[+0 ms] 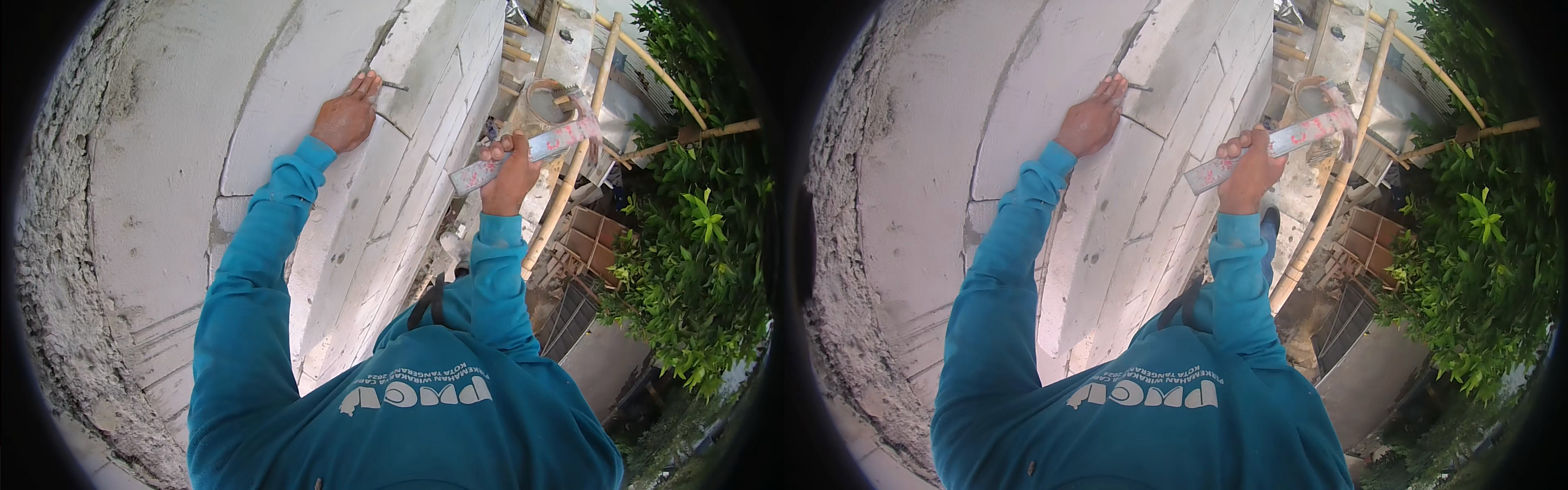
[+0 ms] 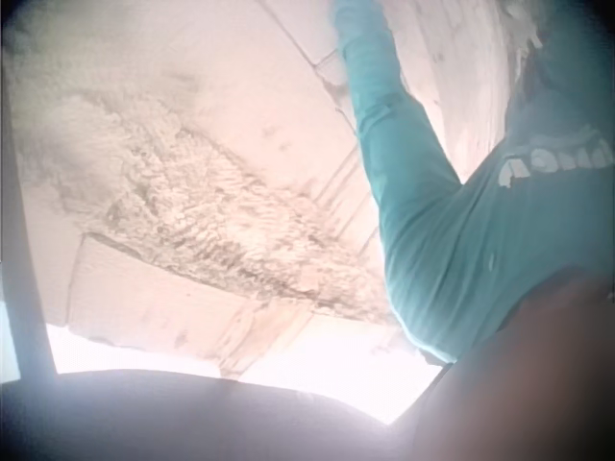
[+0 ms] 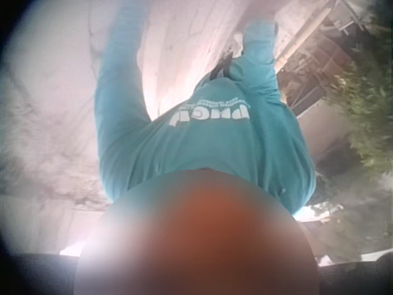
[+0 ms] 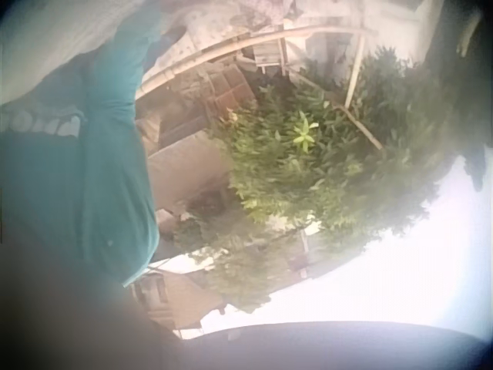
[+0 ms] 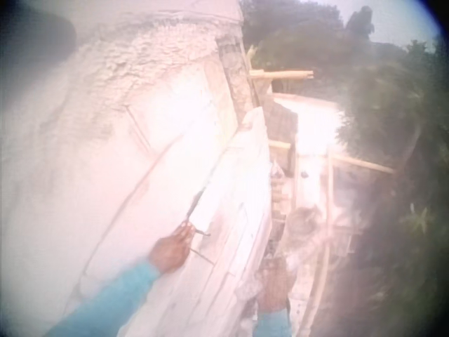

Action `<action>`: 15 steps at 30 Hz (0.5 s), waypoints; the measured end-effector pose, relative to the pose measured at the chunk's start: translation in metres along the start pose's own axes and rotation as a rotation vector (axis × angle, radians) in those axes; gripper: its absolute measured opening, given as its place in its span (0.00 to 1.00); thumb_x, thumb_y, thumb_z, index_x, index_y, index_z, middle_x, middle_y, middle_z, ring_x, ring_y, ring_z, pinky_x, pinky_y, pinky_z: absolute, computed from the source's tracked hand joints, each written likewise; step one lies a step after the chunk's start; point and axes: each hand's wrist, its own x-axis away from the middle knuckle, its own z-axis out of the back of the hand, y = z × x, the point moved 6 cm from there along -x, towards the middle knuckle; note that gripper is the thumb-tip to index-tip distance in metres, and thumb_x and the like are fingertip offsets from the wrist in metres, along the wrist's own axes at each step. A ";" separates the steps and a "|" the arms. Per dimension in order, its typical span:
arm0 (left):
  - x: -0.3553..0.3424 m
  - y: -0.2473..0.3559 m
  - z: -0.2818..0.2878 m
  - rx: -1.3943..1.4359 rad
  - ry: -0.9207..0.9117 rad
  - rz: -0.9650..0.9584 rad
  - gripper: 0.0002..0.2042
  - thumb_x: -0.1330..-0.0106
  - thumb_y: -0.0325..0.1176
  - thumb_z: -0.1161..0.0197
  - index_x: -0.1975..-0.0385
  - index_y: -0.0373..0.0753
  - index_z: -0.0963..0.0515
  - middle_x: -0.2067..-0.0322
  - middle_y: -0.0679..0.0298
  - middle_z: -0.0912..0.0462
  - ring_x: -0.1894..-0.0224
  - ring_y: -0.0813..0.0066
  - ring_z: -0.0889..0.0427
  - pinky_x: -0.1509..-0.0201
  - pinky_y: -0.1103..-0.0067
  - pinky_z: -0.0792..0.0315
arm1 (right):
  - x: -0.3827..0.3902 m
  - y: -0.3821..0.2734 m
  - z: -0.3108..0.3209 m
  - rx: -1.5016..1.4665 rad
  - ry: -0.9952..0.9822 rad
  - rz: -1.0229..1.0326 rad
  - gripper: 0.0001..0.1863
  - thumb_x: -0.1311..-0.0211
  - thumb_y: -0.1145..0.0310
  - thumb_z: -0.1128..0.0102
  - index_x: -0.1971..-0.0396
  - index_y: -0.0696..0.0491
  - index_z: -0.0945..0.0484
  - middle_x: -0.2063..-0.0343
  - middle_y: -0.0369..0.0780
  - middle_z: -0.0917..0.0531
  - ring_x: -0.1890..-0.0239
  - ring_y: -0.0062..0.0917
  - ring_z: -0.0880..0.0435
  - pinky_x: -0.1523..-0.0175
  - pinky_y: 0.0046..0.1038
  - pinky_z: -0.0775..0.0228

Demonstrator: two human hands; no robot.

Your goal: The person is installing white tiles on a curved wall using a hammer and a metal tool. They repeatedly tap the tiles into place and adjust their position while standing on scaffolding.

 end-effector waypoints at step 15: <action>-0.001 -0.005 -0.007 -0.036 0.002 -0.006 0.27 0.31 0.32 0.55 0.32 0.34 0.43 0.30 0.57 0.43 0.28 0.65 0.45 0.36 0.75 0.32 | 0.026 0.050 -0.008 0.146 -0.035 -0.180 0.09 0.41 0.76 0.48 0.65 0.53 0.38 0.81 0.36 0.32 0.86 0.20 0.32 0.82 0.28 0.35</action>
